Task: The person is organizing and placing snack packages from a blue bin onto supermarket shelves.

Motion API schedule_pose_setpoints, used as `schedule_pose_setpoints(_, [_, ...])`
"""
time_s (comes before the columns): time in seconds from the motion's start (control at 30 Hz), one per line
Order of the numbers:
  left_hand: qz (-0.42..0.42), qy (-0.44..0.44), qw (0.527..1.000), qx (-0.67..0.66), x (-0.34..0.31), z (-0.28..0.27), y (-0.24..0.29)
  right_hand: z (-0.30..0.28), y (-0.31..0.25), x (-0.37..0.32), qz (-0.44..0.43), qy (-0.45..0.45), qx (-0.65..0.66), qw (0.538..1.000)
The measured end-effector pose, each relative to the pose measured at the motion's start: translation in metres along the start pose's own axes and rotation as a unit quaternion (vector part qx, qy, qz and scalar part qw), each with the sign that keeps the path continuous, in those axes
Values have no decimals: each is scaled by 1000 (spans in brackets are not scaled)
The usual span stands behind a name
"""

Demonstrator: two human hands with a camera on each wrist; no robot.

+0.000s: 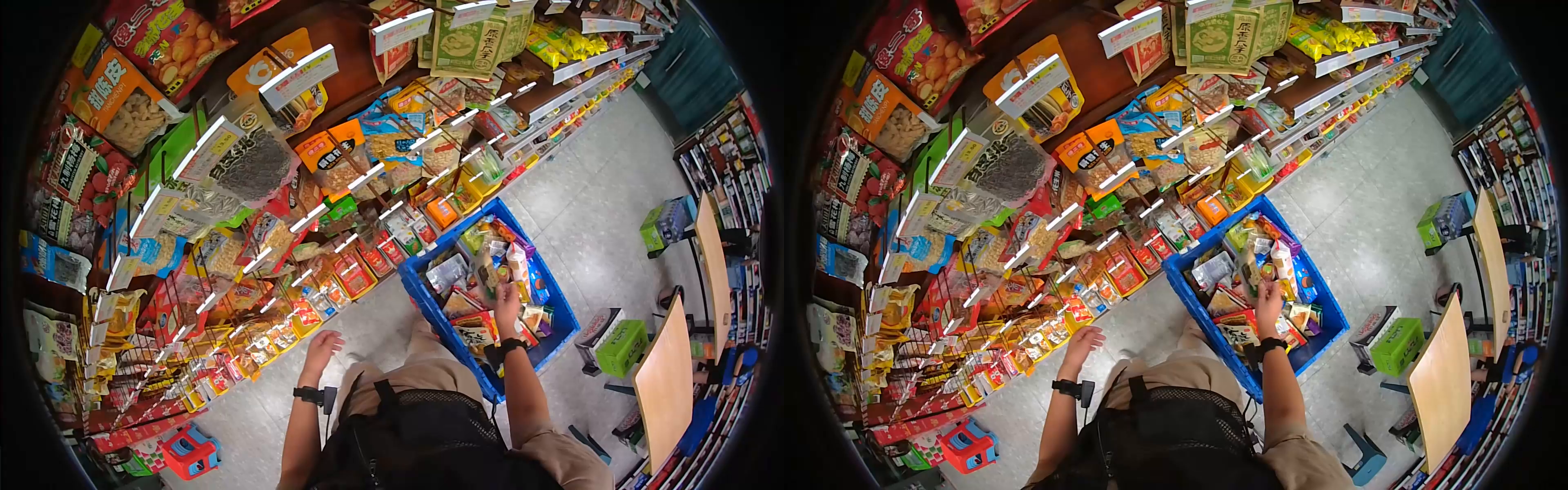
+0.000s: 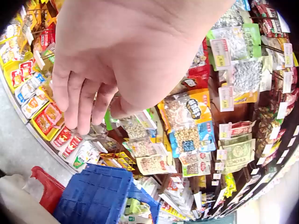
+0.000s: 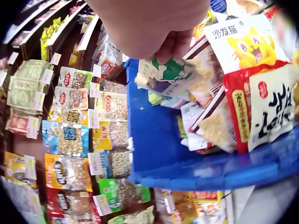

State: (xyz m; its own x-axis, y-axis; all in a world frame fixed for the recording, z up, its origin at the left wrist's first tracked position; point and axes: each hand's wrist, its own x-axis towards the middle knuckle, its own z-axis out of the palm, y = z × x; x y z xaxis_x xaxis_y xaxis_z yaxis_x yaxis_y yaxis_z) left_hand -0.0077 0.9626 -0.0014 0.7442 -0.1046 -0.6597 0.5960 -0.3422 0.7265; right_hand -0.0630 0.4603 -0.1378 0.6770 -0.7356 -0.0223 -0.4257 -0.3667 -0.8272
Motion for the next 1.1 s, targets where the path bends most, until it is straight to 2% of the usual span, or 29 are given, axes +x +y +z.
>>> schedule_pose_setpoints(0.03, [-1, -3, 1000, -1, -5, 4, 12, -1, -18, -7, 57, -10, 103, 993])
schedule_pose_setpoints(0.07, [22, 5, 1000, -7, -10, 8, 22, -7, -35, -17, 165, -51, 234, 957])
schedule_pose_setpoints(0.1, [45, 13, 999, -13, -16, 14, 32, -1, -38, -21, 182, -50, 261, 947])
schedule_pose_setpoints(0.17, [54, -6, 998, -17, -23, 26, 52, -8, -90, -52, 238, -97, 322, 911])
schedule_pose_setpoints(0.23, [107, -62, 992, -13, -26, 43, 67, -13, -144, -85, 208, -215, 359, 884])
schedule_pose_setpoints(0.3, [85, -115, 988, -57, -44, 62, 71, -33, -199, -143, 167, -299, 349, 872])
schedule_pose_setpoints(0.37, [17, -209, 970, -120, -33, 74, 65, -53, -228, -182, 100, -337, 337, 874])
schedule_pose_setpoints(0.43, [4, -244, 951, -191, -63, 89, 80, -78, -251, -219, 99, -316, 334, 882])
schedule_pose_setpoints(0.5, [27, -253, 937, -237, -80, 105, 91, -92, -237, -234, 93, -313, 298, 897])
schedule_pose_setpoints(0.57, [33, -262, 921, -287, -93, 114, 74, -116, -228, -255, 145, -365, 310, 866])
schedule_pose_setpoints(0.63, [96, -338, 919, -177, -103, 119, 59, -131, -208, -282, 147, -363, 303, 869])
schedule_pose_setpoints(0.7, [88, -345, 913, -197, -127, 130, 46, -150, -201, -303, 158, -339, 280, 884])
schedule_pose_setpoints(0.77, [87, -345, 924, -141, -147, 142, 32, -177, -196, -304, 184, -356, 278, 873])
schedule_pose_setpoints(0.83, [108, -337, 929, -112, -168, 153, 30, -191, -181, -302, 144, -368, 315, 863])
schedule_pose_setpoints(0.87, [111, -331, 933, -83, -183, 161, 25, -196, -153, -305, 142, -381, 335, 850])
schedule_pose_setpoints(0.9, [112, -325, 938, -53, -196, 171, 18, -205, -151, -304, 142, -383, 340, 847])
schedule_pose_setpoints(0.97, [116, -309, 944, -28, -215, 203, 9, -227, -141, -293, 131, -344, 363, 856])
schedule_pose_setpoints(1.0, [119, -317, 941, -12, -222, 224, 4, -245, -128, -281, 144, -363, 331, 859])
schedule_pose_setpoints(1.1, [113, -317, 941, 21, -251, 298, -15, -308, -86, -263, 157, -352, 354, 852])
